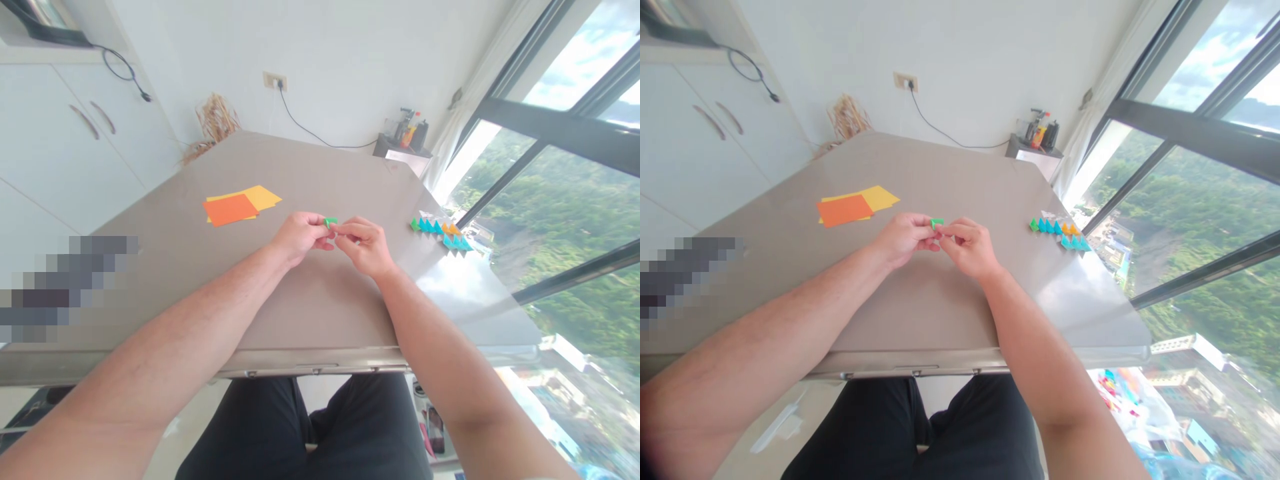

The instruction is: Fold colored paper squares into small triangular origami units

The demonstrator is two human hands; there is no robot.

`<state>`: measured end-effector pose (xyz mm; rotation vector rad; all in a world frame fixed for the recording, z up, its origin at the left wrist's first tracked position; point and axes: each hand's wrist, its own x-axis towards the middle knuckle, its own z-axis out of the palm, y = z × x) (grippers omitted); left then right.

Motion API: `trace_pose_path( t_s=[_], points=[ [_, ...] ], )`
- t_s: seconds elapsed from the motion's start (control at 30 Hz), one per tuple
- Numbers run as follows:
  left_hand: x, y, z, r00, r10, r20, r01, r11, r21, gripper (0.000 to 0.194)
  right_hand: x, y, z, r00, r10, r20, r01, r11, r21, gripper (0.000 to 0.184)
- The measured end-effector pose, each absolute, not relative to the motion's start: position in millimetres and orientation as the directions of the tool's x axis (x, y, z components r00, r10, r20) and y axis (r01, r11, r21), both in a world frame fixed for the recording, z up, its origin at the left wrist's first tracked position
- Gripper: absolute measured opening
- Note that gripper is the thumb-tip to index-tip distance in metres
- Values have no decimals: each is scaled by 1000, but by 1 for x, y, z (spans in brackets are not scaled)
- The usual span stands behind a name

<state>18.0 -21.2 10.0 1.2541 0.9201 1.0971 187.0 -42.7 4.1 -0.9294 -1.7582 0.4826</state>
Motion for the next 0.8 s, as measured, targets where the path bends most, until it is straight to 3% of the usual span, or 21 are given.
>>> trace_pose_path(
  t_s=[0.1, 0.2, 0.43, 0.57, 0.8],
  points=[
    [17, -22, 7, 264, 960, 98, 36, -111, 993, 15, 188, -39, 6, -21, 876, 481, 259, 470, -844, 18],
    [16, -22, 6, 266, 955, 129, 103, -161, 982, 23, 190, -35, 7, -3, 946, 325, 211, 318, -924, 21],
    [12, -19, 7, 305, 941, 149, -28, -147, 989, 25, 190, -36, 9, -91, 970, 226, 161, 238, -958, 26],
    [9, -17, 7, 373, 922, 105, -68, -85, 994, 26, 191, -34, 7, -190, 961, 203, 32, 212, -977, 32],
    [4, -17, 10, 487, 872, 52, -90, -9, 996, 27, 197, -32, 3, -348, 937, 20, -86, -10, -996, 37]
  ],
)
